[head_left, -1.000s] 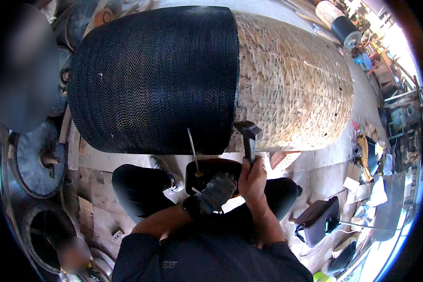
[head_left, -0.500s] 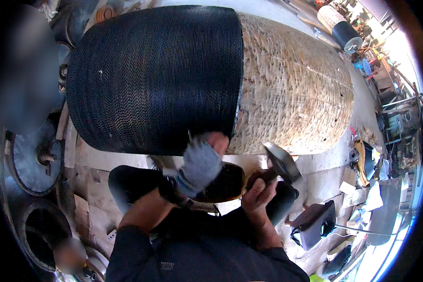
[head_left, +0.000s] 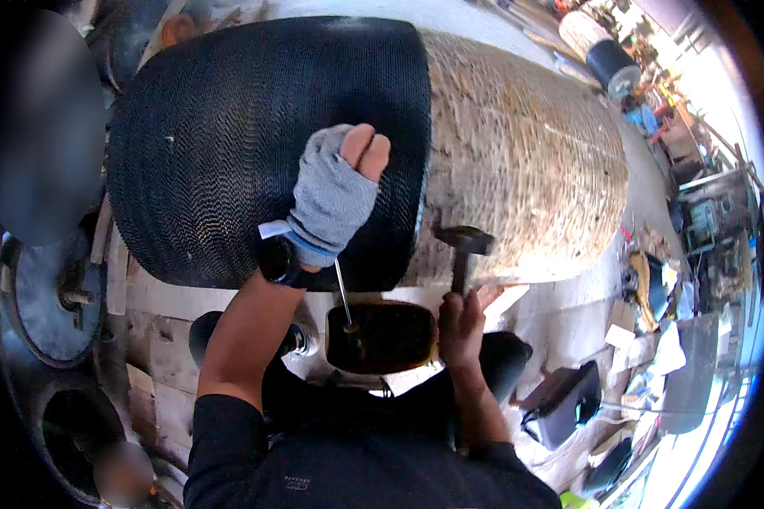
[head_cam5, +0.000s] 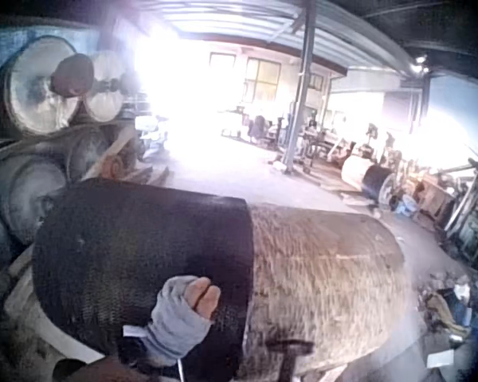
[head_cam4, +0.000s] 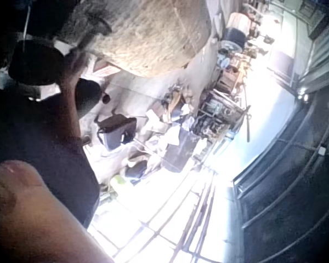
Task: The person uses a hammer and a metal tool to secure a black mesh-like material onto a large cylindrical wooden object. They then use pliers to pull or adjust the material.
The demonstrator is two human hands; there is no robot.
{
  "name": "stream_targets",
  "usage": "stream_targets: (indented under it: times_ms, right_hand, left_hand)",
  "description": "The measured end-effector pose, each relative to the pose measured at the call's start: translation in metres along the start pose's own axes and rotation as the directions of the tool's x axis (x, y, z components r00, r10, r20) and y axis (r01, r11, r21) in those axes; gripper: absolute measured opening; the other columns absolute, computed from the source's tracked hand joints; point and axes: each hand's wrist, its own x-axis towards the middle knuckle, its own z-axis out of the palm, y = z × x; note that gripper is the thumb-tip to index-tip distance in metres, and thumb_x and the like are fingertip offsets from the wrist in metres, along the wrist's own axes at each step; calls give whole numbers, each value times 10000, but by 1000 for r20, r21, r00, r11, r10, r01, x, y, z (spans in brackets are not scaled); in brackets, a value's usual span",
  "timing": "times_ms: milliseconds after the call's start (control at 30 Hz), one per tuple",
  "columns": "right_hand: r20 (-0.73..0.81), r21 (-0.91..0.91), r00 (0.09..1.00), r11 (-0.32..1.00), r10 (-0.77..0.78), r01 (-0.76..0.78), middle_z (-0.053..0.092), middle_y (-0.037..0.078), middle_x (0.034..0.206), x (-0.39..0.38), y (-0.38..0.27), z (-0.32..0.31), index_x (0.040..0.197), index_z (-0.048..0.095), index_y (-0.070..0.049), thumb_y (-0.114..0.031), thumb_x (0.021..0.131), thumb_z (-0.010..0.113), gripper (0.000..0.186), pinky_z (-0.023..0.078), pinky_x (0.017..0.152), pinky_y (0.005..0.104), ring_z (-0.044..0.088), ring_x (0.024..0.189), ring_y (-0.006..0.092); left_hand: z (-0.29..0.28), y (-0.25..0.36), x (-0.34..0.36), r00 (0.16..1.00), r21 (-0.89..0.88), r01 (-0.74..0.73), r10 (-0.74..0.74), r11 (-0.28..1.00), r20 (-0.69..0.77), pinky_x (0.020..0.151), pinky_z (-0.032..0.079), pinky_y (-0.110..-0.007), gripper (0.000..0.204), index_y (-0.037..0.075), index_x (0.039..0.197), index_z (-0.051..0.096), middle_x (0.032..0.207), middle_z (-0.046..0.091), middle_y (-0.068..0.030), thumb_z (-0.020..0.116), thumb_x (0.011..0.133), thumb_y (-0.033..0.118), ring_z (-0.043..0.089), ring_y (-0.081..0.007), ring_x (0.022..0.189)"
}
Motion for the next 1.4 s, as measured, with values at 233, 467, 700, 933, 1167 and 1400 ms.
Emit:
stream_targets:
  times_ms: [233,467,700,933,1167,1400]
  right_hand:
    - [31,-54,999,998,-8,10,591,124,745,-13,-26,11,977,544,8,-221,1025,509,236,444,596,387,548,643,242]
    - [14,-549,964,803,-267,230,609,237,817,-7,-20,3,1109,484,-11,-125,957,580,213,492,625,464,601,710,467]
    - [-106,-214,863,859,-494,465,637,174,844,-37,-16,-11,1066,548,23,-115,959,518,177,516,653,384,619,689,269]
    - [-41,-365,987,922,-156,131,600,265,762,-25,-17,2,933,517,-4,-130,966,524,130,487,597,471,628,702,456]
    - [-130,-445,874,815,-468,370,622,201,773,-23,-41,2,990,515,18,-87,925,510,124,490,626,415,617,654,347]
    - [-168,-168,921,931,-351,324,615,157,725,-40,-18,-5,1046,507,16,-200,1009,502,219,521,563,404,643,617,314]
  left_hand:
    - [3,1,1,999,45,12,-14,999,42,791,519,-448,332,93,1139,566,1103,555,-120,675,826,98,601,-314,952]
    - [6,2,2,999,39,10,-11,999,30,771,515,-451,340,87,1140,555,1100,537,-120,674,823,113,591,-297,945]
    - [2,9,3,996,28,77,-78,997,34,844,517,-448,358,97,1134,583,1131,573,-114,666,788,59,595,-331,1014]
    - [15,5,-7,977,-68,204,-199,977,78,839,514,-454,331,105,1137,585,1130,571,-113,661,815,80,596,-335,1017]
    - [8,6,1,993,-3,98,-98,995,63,850,513,-452,321,104,1140,588,1135,573,-118,656,828,79,597,-331,1026]
    - [7,7,1,994,17,95,-96,995,59,843,515,-452,338,99,1149,587,1135,570,-117,666,821,81,596,-332,1023]
